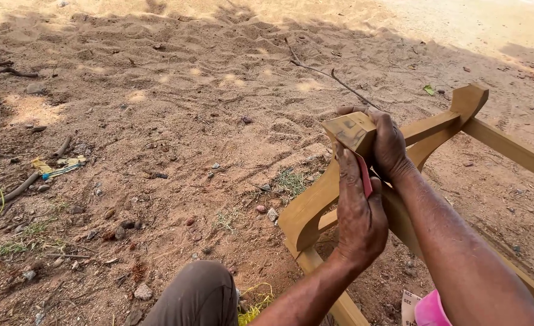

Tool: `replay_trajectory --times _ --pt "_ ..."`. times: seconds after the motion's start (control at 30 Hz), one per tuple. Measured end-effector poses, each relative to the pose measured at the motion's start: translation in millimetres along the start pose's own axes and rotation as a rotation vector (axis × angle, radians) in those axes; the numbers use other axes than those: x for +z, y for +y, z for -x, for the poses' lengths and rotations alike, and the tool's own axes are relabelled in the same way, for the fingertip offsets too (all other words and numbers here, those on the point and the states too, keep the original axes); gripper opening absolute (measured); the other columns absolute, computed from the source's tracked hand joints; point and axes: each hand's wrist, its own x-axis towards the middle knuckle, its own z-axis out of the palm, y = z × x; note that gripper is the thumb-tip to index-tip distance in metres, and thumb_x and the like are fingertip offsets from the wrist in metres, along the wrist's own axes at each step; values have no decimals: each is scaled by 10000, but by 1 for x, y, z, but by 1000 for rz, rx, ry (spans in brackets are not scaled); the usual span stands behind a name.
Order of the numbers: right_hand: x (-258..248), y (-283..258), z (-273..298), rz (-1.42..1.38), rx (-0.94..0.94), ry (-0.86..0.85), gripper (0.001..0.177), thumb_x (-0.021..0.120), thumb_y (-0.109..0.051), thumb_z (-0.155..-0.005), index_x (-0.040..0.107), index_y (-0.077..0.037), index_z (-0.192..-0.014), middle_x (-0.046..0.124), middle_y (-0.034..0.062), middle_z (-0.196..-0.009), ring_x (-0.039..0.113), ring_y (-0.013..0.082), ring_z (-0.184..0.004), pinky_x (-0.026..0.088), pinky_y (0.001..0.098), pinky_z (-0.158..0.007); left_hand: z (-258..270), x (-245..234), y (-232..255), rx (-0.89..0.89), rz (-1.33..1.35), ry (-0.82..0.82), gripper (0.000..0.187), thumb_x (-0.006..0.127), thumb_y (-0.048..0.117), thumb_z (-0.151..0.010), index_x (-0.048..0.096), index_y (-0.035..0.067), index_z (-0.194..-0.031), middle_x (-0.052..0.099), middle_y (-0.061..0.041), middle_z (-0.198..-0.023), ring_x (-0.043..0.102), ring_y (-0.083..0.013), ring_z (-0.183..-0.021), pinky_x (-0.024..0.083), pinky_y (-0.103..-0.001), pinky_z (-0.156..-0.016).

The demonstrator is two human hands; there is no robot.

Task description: The recorder is sanding a wooden furniture frame using sandpaper while sitting in an outdoor workshop environment.

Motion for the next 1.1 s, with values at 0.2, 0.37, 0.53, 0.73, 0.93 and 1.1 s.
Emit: replay_trajectory --times 0.2,0.37,0.53,0.73,0.93,1.1 --pt "-8 5 -8 86 -85 -4 676 331 -470 -939 609 30 -1299 694 139 -1089 655 183 -963 562 302 -863 -17 -1 0 -249 125 64 619 331 202 -1132 40 13 -1644 142 -277 -1731 264 -424 -1582 283 -466 -1286" --pt "1 -3 -2 102 -29 13 670 331 -468 -924 599 7 -1313 681 166 -1052 660 214 -925 578 373 -818 11 -5 -2 82 -63 -29 630 325 174 -1165 12 13 -1688 83 -296 -1765 190 -488 -1635 283 -514 -1338" --pt "1 -3 -2 66 -43 -7 664 343 -454 -923 599 19 -1313 703 156 -1105 676 200 -985 582 338 -873 -8 -12 -6 -58 25 14 609 333 165 -1142 59 25 -1668 136 -280 -1761 284 -425 -1601 354 -482 -1290" --pt "6 -6 -1 103 -28 9 660 331 -451 -916 606 4 -1308 701 154 -1094 671 204 -967 585 346 -824 -4 -18 2 36 33 -27 590 307 188 -1175 73 25 -1692 118 -277 -1780 173 -437 -1664 241 -491 -1366" --pt "1 1 -5 43 -35 4 647 340 -444 -947 603 17 -1317 687 165 -1125 658 205 -1001 575 333 -882 -13 -18 18 -131 150 43 608 328 193 -1129 100 -9 -1656 155 -273 -1752 229 -392 -1614 253 -458 -1310" --pt "5 0 -1 59 -22 4 653 334 -415 -935 615 11 -1342 685 165 -1097 647 206 -958 563 346 -814 -5 -14 7 -41 164 -4 615 325 173 -1148 84 -20 -1680 88 -296 -1779 108 -432 -1671 176 -472 -1368"
